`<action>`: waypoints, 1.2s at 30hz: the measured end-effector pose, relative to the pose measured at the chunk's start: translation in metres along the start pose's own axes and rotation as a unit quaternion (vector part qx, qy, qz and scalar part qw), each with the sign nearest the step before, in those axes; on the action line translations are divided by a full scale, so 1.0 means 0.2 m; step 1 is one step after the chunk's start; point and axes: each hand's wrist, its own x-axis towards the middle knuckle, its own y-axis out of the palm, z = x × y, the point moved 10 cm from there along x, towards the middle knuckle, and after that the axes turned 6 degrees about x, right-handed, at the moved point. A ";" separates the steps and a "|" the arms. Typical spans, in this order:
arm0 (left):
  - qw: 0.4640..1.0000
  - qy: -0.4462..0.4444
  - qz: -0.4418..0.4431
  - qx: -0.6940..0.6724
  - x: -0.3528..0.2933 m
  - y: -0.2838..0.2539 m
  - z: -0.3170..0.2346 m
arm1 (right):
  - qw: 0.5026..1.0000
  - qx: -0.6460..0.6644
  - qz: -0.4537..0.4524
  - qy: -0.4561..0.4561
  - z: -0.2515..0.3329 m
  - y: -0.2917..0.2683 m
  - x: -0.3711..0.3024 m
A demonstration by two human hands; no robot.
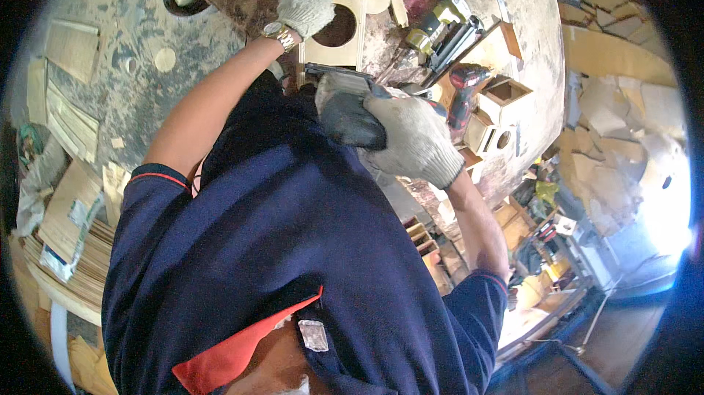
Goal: The person uses a jigsaw to cut a circular opening in a small wooden box, then sands the edges with a sanding block. They place a circular wooden piece into the opening and use a drill to fasten it. The person repeats similar steps on another wooden box, cutting, sanding, and drilling components together.
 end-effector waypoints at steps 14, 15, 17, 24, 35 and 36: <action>0.994 0.059 0.087 0.006 0.02 -0.11 0.02 | 0.378 0.722 -0.579 0.005 -0.97 1.10 -1.14; 0.993 0.067 0.097 -0.010 0.02 -0.13 0.02 | 0.322 0.742 -0.588 -0.002 -1.00 1.25 -1.12; 0.985 0.063 0.158 0.008 0.03 -0.13 0.04 | 0.228 0.770 -0.595 -0.020 -1.03 1.49 -1.07; 0.975 0.104 0.190 0.044 0.05 -0.19 0.00 | 0.090 0.806 -0.572 -0.121 -1.24 2.00 -0.86; 0.998 -0.030 0.055 -0.014 -0.13 -0.35 0.18 | -0.042 0.756 -0.652 0.035 -1.52 2.25 -0.72; 0.998 -0.039 0.043 -0.028 -0.16 -0.35 0.19 | -0.031 0.757 -0.648 0.072 -1.53 2.25 -0.71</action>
